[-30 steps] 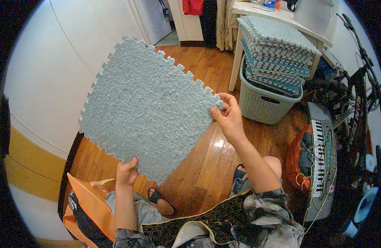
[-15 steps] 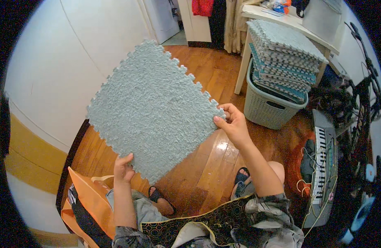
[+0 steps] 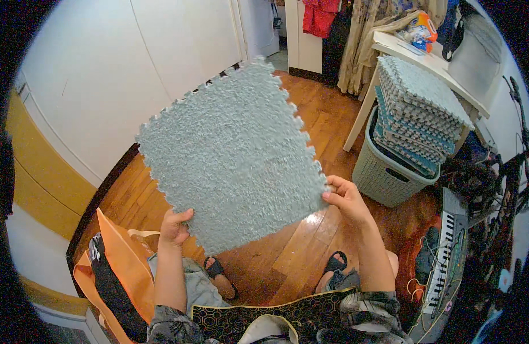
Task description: The person sits on the floor and repeatedly picks up light blue interlocking foam tiles from a stack. They inspect each tile by turning it over and running their fingers along the edges, then place it back on the stack. The person occasionally places a tile on the floor but does not assemble them into a larger mat.
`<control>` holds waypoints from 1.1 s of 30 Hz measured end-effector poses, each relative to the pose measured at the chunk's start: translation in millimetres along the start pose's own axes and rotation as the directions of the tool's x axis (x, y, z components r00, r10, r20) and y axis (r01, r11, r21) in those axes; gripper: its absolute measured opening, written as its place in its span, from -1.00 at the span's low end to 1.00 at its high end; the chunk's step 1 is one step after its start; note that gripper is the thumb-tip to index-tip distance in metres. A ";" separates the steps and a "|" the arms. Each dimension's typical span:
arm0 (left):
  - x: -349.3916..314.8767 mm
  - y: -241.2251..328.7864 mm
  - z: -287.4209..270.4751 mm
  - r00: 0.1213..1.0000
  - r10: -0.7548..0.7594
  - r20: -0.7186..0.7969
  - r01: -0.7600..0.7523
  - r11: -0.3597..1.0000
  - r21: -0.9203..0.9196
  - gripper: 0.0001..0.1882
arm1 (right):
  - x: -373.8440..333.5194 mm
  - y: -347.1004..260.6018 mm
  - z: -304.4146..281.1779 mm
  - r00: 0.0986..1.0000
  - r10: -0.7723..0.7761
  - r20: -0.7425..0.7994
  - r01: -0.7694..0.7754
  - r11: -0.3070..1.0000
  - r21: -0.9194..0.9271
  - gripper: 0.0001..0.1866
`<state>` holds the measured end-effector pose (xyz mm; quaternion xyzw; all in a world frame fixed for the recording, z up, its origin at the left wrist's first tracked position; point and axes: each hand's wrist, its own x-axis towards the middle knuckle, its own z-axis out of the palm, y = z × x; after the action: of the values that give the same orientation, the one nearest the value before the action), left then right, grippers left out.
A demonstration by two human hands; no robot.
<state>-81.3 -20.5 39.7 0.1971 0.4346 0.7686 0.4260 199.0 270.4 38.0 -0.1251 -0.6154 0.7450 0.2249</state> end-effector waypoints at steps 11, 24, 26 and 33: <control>-2.6 -30.9 12.7 0.988 -0.150 -0.037 0.152 0.910 0.387 -0.52 | -9.9 -25.7 56.1 0.920 0.134 -0.368 -0.176 0.981 -0.082 -0.25; 8.3 -19.5 16.7 0.963 -0.138 0.233 0.175 0.974 -0.145 -0.42 | -13.2 -40.0 6.3 0.892 -0.124 -0.434 0.035 0.978 -0.207 -0.52; 9.5 -13.7 17.7 0.966 -0.161 0.204 0.199 0.963 -0.181 -0.41 | -13.7 -64.7 -12.5 0.772 -0.249 -0.584 0.146 0.965 -0.219 -0.54; 18.4 -28.3 9.5 0.955 -0.293 0.055 0.282 0.947 0.154 -0.49 | 11.9 -196.7 -116.7 0.217 -0.397 -0.892 0.704 0.696 -0.139 -0.69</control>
<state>-71.5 6.8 20.0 0.1913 0.4964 0.6568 0.5344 278.3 404.4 206.0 -0.2220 -0.2893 0.5175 0.7741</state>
